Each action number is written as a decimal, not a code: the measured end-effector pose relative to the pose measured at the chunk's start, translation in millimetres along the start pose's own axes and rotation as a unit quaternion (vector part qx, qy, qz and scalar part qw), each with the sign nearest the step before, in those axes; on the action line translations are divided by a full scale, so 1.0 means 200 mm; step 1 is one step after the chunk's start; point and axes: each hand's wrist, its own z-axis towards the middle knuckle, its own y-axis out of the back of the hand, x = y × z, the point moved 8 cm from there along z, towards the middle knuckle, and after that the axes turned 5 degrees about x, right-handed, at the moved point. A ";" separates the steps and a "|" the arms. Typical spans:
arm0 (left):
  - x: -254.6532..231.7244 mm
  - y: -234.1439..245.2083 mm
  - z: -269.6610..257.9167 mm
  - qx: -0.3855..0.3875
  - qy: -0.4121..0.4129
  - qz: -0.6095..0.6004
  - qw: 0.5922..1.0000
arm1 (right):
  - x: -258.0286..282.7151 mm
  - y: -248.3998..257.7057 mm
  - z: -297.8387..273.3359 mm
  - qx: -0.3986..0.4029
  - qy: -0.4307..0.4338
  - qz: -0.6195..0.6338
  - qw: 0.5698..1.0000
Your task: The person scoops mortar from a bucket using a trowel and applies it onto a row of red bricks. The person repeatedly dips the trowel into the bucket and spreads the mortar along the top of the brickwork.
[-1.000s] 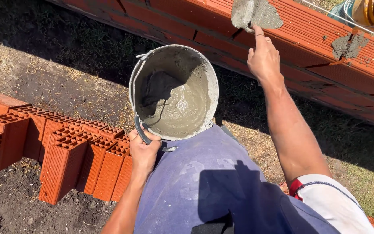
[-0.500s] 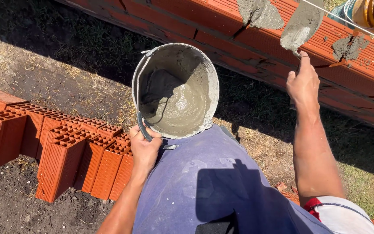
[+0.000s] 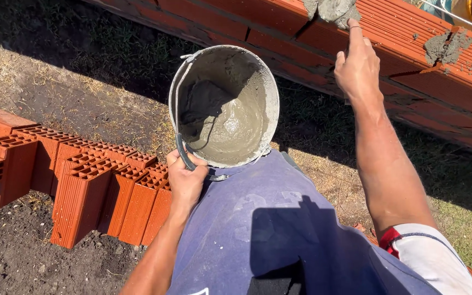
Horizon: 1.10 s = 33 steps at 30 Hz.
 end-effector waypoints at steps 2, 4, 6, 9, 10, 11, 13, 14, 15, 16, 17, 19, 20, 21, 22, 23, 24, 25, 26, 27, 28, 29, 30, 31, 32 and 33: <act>-0.01 -0.01 0.04 -0.004 0.016 0.000 1.000 | 0.14 -0.03 0.05 0.015 0.050 0.015 0.999; 0.01 -0.02 0.06 0.001 0.008 -0.006 1.000 | 0.13 -0.10 0.12 0.033 0.036 0.007 0.999; 0.04 -0.01 0.05 0.001 0.012 -0.013 1.000 | 0.09 -0.15 0.12 0.062 0.025 -0.002 0.998; 0.03 -0.01 0.03 -0.001 0.006 -0.018 1.000 | -0.07 -0.12 0.08 0.058 0.003 0.004 0.998; 0.02 -0.01 0.03 0.003 -0.009 -0.016 1.000 | -0.15 -0.11 0.07 0.048 -0.011 0.027 0.998; -0.01 -0.02 0.05 0.008 -0.028 -0.015 0.999 | -0.25 -0.09 0.06 0.034 -0.026 0.051 0.998; -0.03 0.00 0.04 0.000 -0.014 -0.013 1.000 | -0.39 -0.05 -0.03 -0.013 0.007 0.077 0.997; -0.03 0.00 0.04 -0.004 -0.001 -0.009 1.000 | -0.46 -0.02 -0.08 -0.058 0.037 0.103 0.992; -0.01 0.00 0.04 -0.004 0.002 -0.010 1.000 | -0.53 -0.02 -0.13 -0.056 0.037 0.102 0.993; 0.00 0.00 0.05 -0.011 -0.002 -0.016 1.000 | -0.60 0.01 -0.19 -0.094 0.036 0.093 0.991; 0.02 0.00 0.06 -0.017 -0.007 -0.021 1.000 | -0.67 0.03 -0.26 -0.133 0.034 0.085 0.987; 0.03 -0.02 0.07 -0.015 -0.017 -0.016 1.000 | -0.70 0.03 -0.39 -0.100 0.005 0.051 0.994; 0.03 -0.02 0.08 -0.015 -0.028 -0.012 0.999 | -0.73 0.02 -0.46 -0.068 -0.023 0.017 0.997; -0.01 -0.02 0.08 -0.018 -0.025 -0.010 0.999 | -0.71 0.03 -0.52 -0.064 -0.020 0.019 0.998; -0.02 -0.03 0.08 -0.005 -0.010 -0.003 1.000 | -0.69 0.05 -0.58 -0.069 -0.005 0.008 0.998; -0.03 -0.03 0.06 0.010 0.009 0.007 1.000 | -0.67 0.05 -0.66 -0.070 0.008 -0.002 0.998; -0.05 -0.04 0.05 0.008 0.015 0.011 1.000 | -0.67 0.08 -0.66 -0.063 0.008 0.000 0.998; -0.08 -0.05 0.05 0.015 0.006 0.015 1.000 | -0.71 0.00 -0.65 0.053 -0.035 0.070 0.996; -0.10 -0.06 0.04 0.022 -0.004 0.019 1.000 | -0.72 -0.09 -0.67 0.168 -0.076 0.138 0.973; -0.13 -0.05 0.02 0.018 0.010 0.030 0.999 | -0.63 -0.07 -0.67 0.185 -0.078 0.143 0.969; -0.16 -0.06 0.01 0.029 0.013 0.009 0.999 | -0.52 -0.08 -0.68 0.248 -0.072 0.129 0.957; -0.20 -0.10 0.04 0.043 0.005 -0.014 0.999 | -0.43 -0.09 -0.68 0.300 -0.063 0.118 0.945; -0.17 -0.09 0.01 0.041 0.008 -0.006 0.999 | -0.31 -0.13 -0.66 0.306 -0.064 0.124 0.942; -0.19 -0.11 0.00 0.041 -0.011 -0.008 0.999 | -0.20 -0.12 -0.64 0.315 -0.009 -0.086 0.945; -0.21 -0.14 -0.02 0.040 -0.030 -0.012 0.999 | -0.09 -0.09 -0.61 0.310 0.045 -0.285 0.906; -0.21 -0.15 -0.03 0.051 -0.030 -0.010 0.998 | -0.12 -0.19 -0.57 0.312 0.034 -0.283 0.906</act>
